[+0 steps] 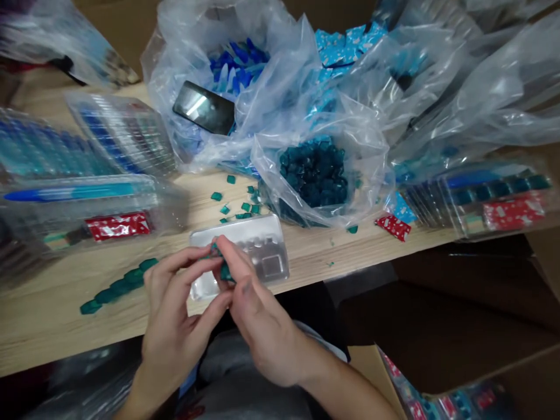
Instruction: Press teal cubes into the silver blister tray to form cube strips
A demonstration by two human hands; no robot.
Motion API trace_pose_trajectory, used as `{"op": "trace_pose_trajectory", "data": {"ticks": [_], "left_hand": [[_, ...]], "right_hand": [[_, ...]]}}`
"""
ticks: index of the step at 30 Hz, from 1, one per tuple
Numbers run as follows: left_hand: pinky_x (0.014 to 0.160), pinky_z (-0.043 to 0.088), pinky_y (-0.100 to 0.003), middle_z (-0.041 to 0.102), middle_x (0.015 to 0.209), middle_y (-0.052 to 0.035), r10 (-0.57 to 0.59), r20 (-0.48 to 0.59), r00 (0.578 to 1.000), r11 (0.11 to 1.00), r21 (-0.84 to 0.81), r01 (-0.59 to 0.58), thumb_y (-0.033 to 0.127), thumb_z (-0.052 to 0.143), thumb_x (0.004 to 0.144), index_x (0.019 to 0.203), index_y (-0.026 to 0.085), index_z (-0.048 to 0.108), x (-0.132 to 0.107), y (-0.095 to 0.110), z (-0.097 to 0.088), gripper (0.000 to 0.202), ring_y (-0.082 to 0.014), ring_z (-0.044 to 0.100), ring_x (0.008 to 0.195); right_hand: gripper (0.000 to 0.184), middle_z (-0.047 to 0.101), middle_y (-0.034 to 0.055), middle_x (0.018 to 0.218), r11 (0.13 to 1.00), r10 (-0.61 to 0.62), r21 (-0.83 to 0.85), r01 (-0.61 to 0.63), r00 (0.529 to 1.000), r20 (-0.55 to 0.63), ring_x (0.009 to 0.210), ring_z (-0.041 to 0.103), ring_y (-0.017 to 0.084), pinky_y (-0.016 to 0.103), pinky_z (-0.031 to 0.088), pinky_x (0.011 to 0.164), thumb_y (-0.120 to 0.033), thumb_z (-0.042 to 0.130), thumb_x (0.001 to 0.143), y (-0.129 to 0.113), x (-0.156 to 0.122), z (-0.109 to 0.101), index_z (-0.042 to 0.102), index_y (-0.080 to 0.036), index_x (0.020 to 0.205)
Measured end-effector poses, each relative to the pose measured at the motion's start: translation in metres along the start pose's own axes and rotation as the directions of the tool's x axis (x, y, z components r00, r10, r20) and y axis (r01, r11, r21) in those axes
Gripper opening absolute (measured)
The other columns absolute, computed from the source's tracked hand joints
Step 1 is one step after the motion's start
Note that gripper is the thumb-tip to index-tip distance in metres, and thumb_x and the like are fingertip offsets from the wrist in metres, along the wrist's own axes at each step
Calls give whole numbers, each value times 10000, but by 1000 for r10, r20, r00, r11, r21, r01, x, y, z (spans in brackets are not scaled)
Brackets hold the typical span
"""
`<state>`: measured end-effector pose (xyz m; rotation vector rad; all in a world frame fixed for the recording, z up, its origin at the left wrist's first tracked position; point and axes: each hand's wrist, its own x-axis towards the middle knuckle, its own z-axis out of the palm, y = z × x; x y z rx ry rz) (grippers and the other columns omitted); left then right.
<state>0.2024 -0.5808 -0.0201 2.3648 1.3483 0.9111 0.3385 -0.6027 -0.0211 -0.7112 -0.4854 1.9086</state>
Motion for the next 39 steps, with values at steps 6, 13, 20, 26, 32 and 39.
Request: {"op": "trace_pose_trajectory", "data": {"ticks": [6, 13, 20, 26, 32, 39], "left_hand": [[916, 394, -263, 530, 1031, -10, -5, -66, 998, 994, -111, -2, 112, 644, 880, 1028, 214, 557, -4, 4, 6, 200, -139, 510, 1004], [813, 541, -166, 619, 948, 16, -273, 73, 959, 722, -644, 254, 76, 608, 893, 946, 236, 550, -5, 2, -2, 178, -91, 630, 927], [875, 548, -152, 647, 969, 19, -342, 20, 939, 729, -625, 279, 173, 649, 898, 1092, 277, 584, -13, -7, -4, 229, -84, 663, 946], [743, 549, -162, 659, 858, 2, 2, 226, 974, 884, -456, 104, 215, 578, 950, 988, 252, 652, -5, -15, -20, 90, -105, 652, 821], [909, 546, -242, 660, 1175, -44, 42, 283, 958, 984, -177, 9, 297, 494, 989, 1270, 296, 595, 34, -40, -28, 298, -153, 645, 1105], [847, 591, -367, 744, 1105, -72, 39, 536, 843, 997, -72, 0, 468, 484, 966, 1123, 234, 692, 76, -72, 11, 350, -228, 716, 980]], "right_hand": [[538, 653, 74, 1300, 985, -89, 134, 110, 984, -154, 1264, 581, 180, 372, 412, 1129, -638, 573, 865, 1, 7, -5, 631, -251, 1234], [90, 655, -31, 761, 965, -163, -234, 115, 966, -201, 582, 534, 61, 184, 474, 554, -285, 759, 797, -10, 3, -10, 715, -235, 858], [105, 678, -13, 848, 889, -195, -443, 118, 972, -132, 720, 620, 88, 198, 509, 625, -200, 706, 817, -13, 3, -4, 705, -239, 915], [337, 608, -59, 631, 973, 158, -160, -168, 984, -76, 493, 514, 47, 173, 425, 483, -381, 795, 744, 1, -1, -18, 637, -194, 975], [280, 643, -23, 588, 996, 19, -77, -37, 976, -219, 451, 509, 61, 181, 374, 454, -434, 743, 808, -12, -11, -39, 639, -189, 893], [276, 653, 1, 631, 978, -173, -192, 81, 827, -534, 532, 551, 113, 220, 408, 485, -398, 802, 730, -22, -18, -85, 690, -208, 895]]}}
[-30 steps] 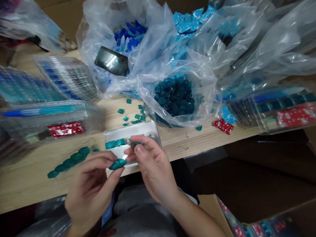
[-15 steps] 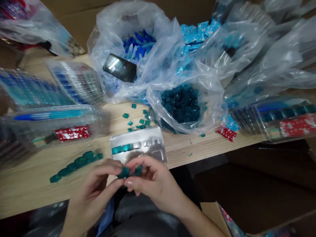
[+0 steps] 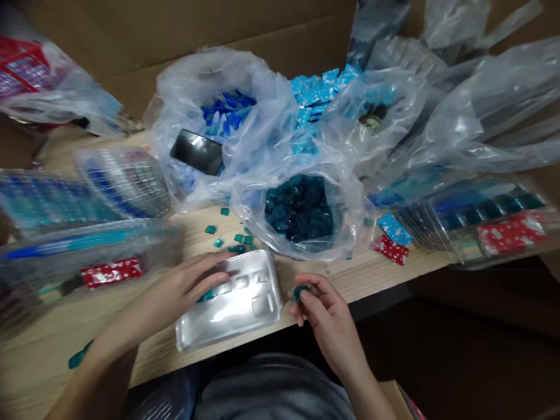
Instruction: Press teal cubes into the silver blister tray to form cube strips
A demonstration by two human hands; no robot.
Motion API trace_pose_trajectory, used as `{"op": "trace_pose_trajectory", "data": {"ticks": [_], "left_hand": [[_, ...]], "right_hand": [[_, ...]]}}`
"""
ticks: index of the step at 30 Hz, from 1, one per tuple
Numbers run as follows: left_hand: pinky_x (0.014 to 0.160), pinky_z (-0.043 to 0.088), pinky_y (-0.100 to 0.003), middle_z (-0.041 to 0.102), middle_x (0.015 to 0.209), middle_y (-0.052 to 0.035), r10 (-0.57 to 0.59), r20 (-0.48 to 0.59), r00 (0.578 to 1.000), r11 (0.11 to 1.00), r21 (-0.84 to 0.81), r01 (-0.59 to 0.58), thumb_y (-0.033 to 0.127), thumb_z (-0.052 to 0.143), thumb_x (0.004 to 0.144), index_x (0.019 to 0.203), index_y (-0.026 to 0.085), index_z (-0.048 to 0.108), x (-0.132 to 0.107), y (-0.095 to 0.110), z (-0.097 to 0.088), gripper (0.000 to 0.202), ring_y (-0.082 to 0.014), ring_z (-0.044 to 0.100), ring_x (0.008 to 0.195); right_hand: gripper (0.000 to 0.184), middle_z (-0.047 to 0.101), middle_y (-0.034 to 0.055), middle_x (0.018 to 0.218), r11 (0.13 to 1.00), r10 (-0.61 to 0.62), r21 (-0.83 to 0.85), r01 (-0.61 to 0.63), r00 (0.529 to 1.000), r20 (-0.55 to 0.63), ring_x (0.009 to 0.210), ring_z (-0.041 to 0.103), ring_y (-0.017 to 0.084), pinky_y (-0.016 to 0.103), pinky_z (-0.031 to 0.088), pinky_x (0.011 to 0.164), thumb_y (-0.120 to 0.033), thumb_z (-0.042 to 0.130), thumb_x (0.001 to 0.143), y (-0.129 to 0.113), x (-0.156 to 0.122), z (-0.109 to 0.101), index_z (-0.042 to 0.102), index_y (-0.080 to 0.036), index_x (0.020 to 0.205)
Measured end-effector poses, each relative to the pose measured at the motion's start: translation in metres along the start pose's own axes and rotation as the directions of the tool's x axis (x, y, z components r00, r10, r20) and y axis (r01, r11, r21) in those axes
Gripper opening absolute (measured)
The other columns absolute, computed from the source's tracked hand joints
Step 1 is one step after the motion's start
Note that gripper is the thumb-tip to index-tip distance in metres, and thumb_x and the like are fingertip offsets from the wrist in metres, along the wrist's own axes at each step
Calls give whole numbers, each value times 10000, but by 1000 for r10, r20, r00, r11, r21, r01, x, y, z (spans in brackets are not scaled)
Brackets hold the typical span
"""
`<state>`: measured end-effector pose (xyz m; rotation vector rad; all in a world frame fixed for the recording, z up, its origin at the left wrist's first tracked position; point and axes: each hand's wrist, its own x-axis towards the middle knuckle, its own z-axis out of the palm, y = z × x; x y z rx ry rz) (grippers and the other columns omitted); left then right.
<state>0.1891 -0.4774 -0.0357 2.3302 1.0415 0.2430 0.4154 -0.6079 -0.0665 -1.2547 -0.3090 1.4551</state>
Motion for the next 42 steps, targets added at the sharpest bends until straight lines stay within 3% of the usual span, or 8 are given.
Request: {"op": "trace_pose_trajectory", "data": {"ticks": [5, 12, 15, 17, 20, 25, 37, 42], "left_hand": [[791, 591, -276, 761, 1052, -35, 79, 26, 997, 997, -12, -78, 437, 500, 966, 1076, 277, 715, -7, -15, -5, 290, -200, 735, 915], [758, 554, -243, 712, 1088, 8, 226, -303, 926, 974, 54, -220, 304, 526, 951, 1082, 307, 679, 19, 50, -53, 202, -180, 672, 991], [896, 529, -306, 665, 1211, -15, 457, -176, 872, 887, 159, -433, 262, 537, 935, 1145, 297, 671, 57, 90, -50, 252, -215, 648, 1054], [913, 524, -391, 668, 1173, -70, 506, 127, 853, 830, 198, -521, 209, 555, 887, 1075, 242, 702, 93, 103, -32, 241, -275, 646, 1054], [945, 495, -490, 635, 1208, -138, 220, 472, 854, 840, 354, -412, 123, 653, 745, 1146, 178, 671, 141, 105, 6, 405, -346, 618, 1097], [950, 493, -421, 562, 1340, -148, 172, 548, 819, 848, 341, -406, 120, 683, 708, 1270, 178, 574, 166, 100, 30, 575, -328, 582, 1147], [717, 494, -297, 676, 917, -49, 102, 367, 925, 961, 202, -186, 297, 482, 917, 1071, 162, 585, 149, 100, -15, 230, -186, 640, 784], [656, 509, -256, 671, 831, -21, 169, 337, 926, 966, -245, -86, 382, 511, 914, 977, 161, 631, 138, 101, -27, 259, -123, 629, 653]], "right_hand": [[308, 652, 15, 604, 981, 161, 93, -168, 984, 83, 505, 528, 97, 239, 418, 506, -422, 802, 717, 22, -5, -13, 725, -173, 882], [228, 680, 32, 740, 840, -297, -489, 235, 953, -52, 650, 630, 151, 291, 528, 640, -390, 640, 851, 8, 16, -30, 667, -182, 941], [144, 696, 51, 882, 768, -391, -576, 282, 918, -72, 787, 650, 180, 326, 536, 749, -317, 633, 846, 9, 22, -31, 645, -201, 931], [111, 699, 72, 951, 721, -431, -624, 302, 900, -62, 871, 655, 196, 340, 535, 797, -274, 593, 861, 12, 21, -31, 647, -198, 923], [142, 693, 92, 971, 667, -481, -672, 321, 875, -60, 918, 660, 203, 331, 544, 795, -258, 546, 880, 17, 16, -37, 654, -185, 935], [159, 702, 72, 885, 614, -546, -708, 349, 836, -60, 745, 683, 174, 277, 564, 638, -283, 531, 907, 25, 11, -55, 648, -185, 954], [285, 732, 130, 1137, 195, -713, -805, 560, 644, 275, 1153, 639, 290, 569, 439, 1079, -118, 550, 912, 45, 31, -22, 685, -187, 1154], [288, 759, 119, 942, 51, -796, -822, 567, 520, 309, 847, 693, 233, 391, 572, 766, -75, 484, 934, 40, 31, -34, 725, -161, 1068]]}}
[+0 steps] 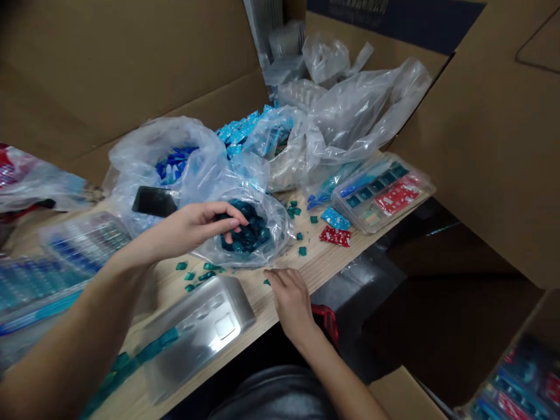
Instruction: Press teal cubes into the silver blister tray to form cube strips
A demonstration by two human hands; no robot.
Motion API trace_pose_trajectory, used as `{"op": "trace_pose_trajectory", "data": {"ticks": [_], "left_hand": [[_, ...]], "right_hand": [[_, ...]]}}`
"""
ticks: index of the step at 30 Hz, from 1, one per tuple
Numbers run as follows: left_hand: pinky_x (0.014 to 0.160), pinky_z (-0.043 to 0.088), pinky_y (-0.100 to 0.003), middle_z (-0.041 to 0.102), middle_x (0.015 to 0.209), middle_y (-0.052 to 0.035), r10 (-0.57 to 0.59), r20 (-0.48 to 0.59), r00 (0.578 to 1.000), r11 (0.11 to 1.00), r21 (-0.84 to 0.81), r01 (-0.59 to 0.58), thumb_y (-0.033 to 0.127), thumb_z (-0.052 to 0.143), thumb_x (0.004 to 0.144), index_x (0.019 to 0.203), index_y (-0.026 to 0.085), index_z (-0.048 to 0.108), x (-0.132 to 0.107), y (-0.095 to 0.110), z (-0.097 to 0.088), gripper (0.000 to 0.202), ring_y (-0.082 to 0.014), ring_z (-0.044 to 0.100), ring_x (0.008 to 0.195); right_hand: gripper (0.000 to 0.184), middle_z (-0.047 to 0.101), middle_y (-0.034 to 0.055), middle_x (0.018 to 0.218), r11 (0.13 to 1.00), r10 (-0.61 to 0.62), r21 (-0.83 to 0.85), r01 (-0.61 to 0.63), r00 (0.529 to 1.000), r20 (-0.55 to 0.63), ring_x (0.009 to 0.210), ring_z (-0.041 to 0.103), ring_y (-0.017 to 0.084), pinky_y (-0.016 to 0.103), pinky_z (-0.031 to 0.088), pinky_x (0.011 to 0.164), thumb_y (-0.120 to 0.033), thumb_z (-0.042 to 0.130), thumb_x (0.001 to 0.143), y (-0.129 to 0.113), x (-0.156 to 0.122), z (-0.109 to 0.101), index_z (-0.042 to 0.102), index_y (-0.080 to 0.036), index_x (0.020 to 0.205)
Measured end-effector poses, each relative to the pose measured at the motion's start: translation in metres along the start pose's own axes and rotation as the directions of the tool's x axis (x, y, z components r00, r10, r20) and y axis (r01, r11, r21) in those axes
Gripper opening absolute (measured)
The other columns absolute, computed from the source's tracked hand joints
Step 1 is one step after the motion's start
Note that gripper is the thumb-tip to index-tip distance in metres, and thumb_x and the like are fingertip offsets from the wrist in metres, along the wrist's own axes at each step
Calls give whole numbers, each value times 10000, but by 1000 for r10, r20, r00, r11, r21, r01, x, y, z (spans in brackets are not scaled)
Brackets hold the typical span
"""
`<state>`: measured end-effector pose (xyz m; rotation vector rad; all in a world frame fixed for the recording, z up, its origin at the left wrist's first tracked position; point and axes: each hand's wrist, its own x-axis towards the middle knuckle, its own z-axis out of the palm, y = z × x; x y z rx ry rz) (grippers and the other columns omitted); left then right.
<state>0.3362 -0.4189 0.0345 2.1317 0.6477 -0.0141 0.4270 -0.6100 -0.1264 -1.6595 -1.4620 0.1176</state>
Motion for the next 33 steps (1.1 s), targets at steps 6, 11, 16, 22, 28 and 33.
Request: {"op": "trace_pose_trajectory", "data": {"ticks": [6, 11, 16, 22, 28, 33], "left_hand": [[515, 524, -198, 669, 817, -22, -98, -111, 989, 687, -726, -13, 379, 772, 784, 831, 128, 657, -13, 2, 6, 281, -92, 614, 604], [777, 614, -245, 722, 1031, -82, -153, -66, 986, 300, -954, -18, 264, 782, 795, 1030, 123, 718, -52, 14, 19, 281, -166, 704, 914], [745, 610, -230, 741, 1037, -25, -50, -149, 988, 222, -966, -134, 194, 685, 887, 1092, 227, 687, -103, 11, 43, 207, -130, 717, 870], [652, 531, -163, 698, 764, 33, -156, -323, 933, 490, -846, -211, 303, 657, 911, 976, 220, 680, -139, -6, 65, 107, -61, 659, 592], [542, 429, -176, 523, 554, 56, -251, -304, 919, 717, -696, -34, 267, 517, 943, 699, 179, 600, -162, -16, 78, 272, -68, 512, 490], [468, 358, -186, 520, 652, 33, -323, -191, 927, 611, -790, 50, 355, 496, 960, 800, 205, 683, -182, -28, 110, 288, -67, 431, 487]], "right_hand": [[131, 705, 59, 741, 999, -36, -13, 35, 994, -104, 671, 635, 179, 319, 530, 634, -151, 567, 939, -14, 13, -24, 697, -151, 961], [228, 704, 35, 914, 984, -32, 165, 61, 985, -169, 853, 659, 126, 241, 544, 758, -47, 584, 903, -49, 34, -60, 655, -194, 1063], [320, 692, -2, 989, 929, -59, 360, 90, 994, -96, 914, 635, 83, 180, 526, 822, -12, 605, 880, -80, 57, -71, 665, -226, 1109], [371, 653, 13, 1082, 831, -154, 554, 55, 979, 133, 1015, 615, 93, 178, 521, 892, -93, 647, 891, -106, 64, -47, 637, -244, 1230], [310, 633, 29, 1043, 834, -197, 552, -12, 927, 318, 976, 635, 116, 201, 557, 830, -167, 654, 901, -112, 52, -38, 667, -262, 1196], [185, 657, 36, 1018, 804, -108, 544, -240, 841, 531, 957, 666, 150, 247, 575, 828, -268, 691, 878, -106, 32, -34, 688, -263, 1063]]}}
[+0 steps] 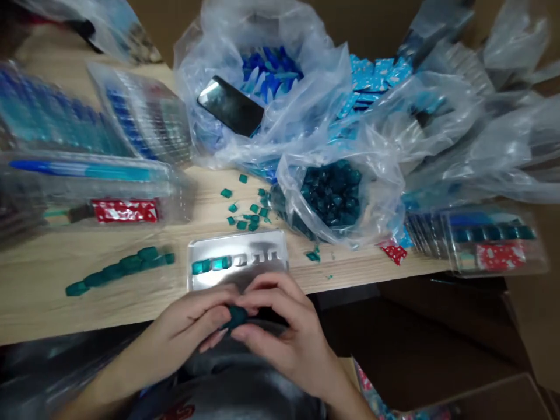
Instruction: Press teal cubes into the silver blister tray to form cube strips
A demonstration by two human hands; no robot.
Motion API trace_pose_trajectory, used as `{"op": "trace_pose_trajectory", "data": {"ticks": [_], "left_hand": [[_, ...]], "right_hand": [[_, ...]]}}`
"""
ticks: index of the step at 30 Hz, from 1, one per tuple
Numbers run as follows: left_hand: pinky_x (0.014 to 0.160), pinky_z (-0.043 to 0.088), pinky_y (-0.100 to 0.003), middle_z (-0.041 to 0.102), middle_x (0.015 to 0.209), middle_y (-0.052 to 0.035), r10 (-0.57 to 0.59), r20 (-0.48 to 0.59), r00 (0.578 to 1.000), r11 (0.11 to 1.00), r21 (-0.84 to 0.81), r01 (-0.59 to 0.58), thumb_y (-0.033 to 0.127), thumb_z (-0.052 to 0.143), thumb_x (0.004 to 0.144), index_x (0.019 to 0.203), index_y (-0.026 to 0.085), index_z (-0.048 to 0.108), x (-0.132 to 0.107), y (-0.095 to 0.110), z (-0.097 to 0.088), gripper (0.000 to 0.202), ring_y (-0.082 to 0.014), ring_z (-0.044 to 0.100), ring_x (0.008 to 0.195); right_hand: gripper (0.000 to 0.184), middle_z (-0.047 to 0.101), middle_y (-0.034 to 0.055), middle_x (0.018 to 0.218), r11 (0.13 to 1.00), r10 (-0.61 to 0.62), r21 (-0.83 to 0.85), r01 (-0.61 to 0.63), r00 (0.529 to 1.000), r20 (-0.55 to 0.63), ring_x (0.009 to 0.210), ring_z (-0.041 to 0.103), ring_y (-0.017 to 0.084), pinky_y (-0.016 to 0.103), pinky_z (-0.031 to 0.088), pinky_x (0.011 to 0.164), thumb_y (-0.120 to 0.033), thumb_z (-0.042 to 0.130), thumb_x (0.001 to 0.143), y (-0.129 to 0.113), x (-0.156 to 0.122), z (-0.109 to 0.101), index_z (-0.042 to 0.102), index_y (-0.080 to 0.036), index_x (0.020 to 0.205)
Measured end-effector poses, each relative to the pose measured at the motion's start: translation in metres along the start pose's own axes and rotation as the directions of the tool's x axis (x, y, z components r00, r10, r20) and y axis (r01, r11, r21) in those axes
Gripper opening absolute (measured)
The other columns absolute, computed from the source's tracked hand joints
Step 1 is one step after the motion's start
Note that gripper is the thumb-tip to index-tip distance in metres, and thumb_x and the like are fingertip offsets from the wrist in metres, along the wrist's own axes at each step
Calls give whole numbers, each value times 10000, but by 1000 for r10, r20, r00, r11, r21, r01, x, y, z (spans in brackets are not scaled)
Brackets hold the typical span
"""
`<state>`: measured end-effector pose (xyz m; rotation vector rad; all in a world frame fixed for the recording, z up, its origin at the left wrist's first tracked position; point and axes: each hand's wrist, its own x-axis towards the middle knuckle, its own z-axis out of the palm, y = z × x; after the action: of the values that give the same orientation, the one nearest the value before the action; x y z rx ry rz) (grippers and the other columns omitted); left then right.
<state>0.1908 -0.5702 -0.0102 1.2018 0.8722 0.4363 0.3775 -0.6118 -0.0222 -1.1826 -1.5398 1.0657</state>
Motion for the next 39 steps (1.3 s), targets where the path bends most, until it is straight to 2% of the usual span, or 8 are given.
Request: {"op": "trace_pose_trajectory", "data": {"ticks": [5, 8, 10, 13, 17, 30, 35, 39], "left_hand": [[741, 573, -264, 688, 1047, -43, -145, -116, 983, 900, -428, 82, 385, 590, 929, 1184, 328, 683, -25, -23, -13, 277, -139, 668, 762], [999, 535, -332, 629, 1327, -54, -128, -187, 974, 858, -513, 15, 333, 634, 912, 1229, 336, 672, -35, -28, -30, 319, -235, 630, 1168], [1041, 516, -348, 596, 1389, -43, -133, -209, 969, 860, -510, 8, 306, 632, 917, 1234, 339, 671, -38, -29, -39, 321, -253, 593, 1243], [988, 551, -300, 642, 1334, -14, -181, -269, 946, 858, -513, 18, 309, 667, 898, 1211, 381, 678, -38, -26, -44, 321, -218, 654, 1157], [905, 583, -260, 712, 1196, -14, -251, -369, 895, 829, -559, 3, 364, 752, 825, 1167, 372, 703, -35, -21, -40, 345, -192, 718, 999], [827, 598, -267, 757, 1009, -23, -175, -430, 886, 855, -513, -80, 357, 813, 756, 1030, 290, 721, -30, -22, -41, 296, -186, 740, 843], [839, 594, -272, 757, 1016, -9, -120, -390, 913, 865, -492, -97, 361, 782, 791, 1052, 329, 718, -32, -29, -43, 272, -186, 737, 867], [791, 581, -251, 748, 986, -9, -69, -369, 927, 899, -425, -102, 398, 746, 821, 1079, 340, 716, -37, -34, -47, 267, -161, 716, 798]], "right_hand": [[244, 719, -1, 985, 995, 72, -62, -78, 994, -84, 923, 675, 135, 251, 551, 822, -192, 679, 886, 14, 9, 3, 648, -288, 1108], [289, 737, 10, 1024, 932, -81, -354, 75, 997, -1, 973, 652, 152, 298, 511, 876, -119, 666, 883, 17, 28, 3, 643, -254, 1137], [270, 745, 27, 1027, 835, -154, -518, 185, 983, 101, 989, 629, 177, 353, 476, 916, -108, 649, 893, 17, 38, 4, 645, -218, 1140], [260, 745, 49, 1051, 739, -172, -624, 256, 966, 193, 1000, 600, 205, 409, 444, 933, -138, 618, 921, 16, 46, 6, 638, -191, 1175], [254, 745, 45, 1052, 735, -168, -623, 270, 961, 219, 996, 601, 204, 414, 446, 927, -167, 587, 947, 13, 47, 6, 634, -221, 1192], [172, 758, -1, 1068, 759, -148, -597, 258, 962, 228, 991, 632, 191, 433, 417, 994, -129, 601, 925, 17, 46, 8, 662, -259, 1020], [172, 758, -5, 1030, 827, -139, -535, 170, 985, 98, 965, 633, 181, 419, 440, 973, -113, 652, 887, 19, 43, 12, 632, -257, 980], [140, 750, -8, 982, 984, 15, -170, -44, 986, -166, 962, 679, 159, 340, 536, 880, -135, 670, 879, 10, 34, 12, 631, -256, 939]]}}
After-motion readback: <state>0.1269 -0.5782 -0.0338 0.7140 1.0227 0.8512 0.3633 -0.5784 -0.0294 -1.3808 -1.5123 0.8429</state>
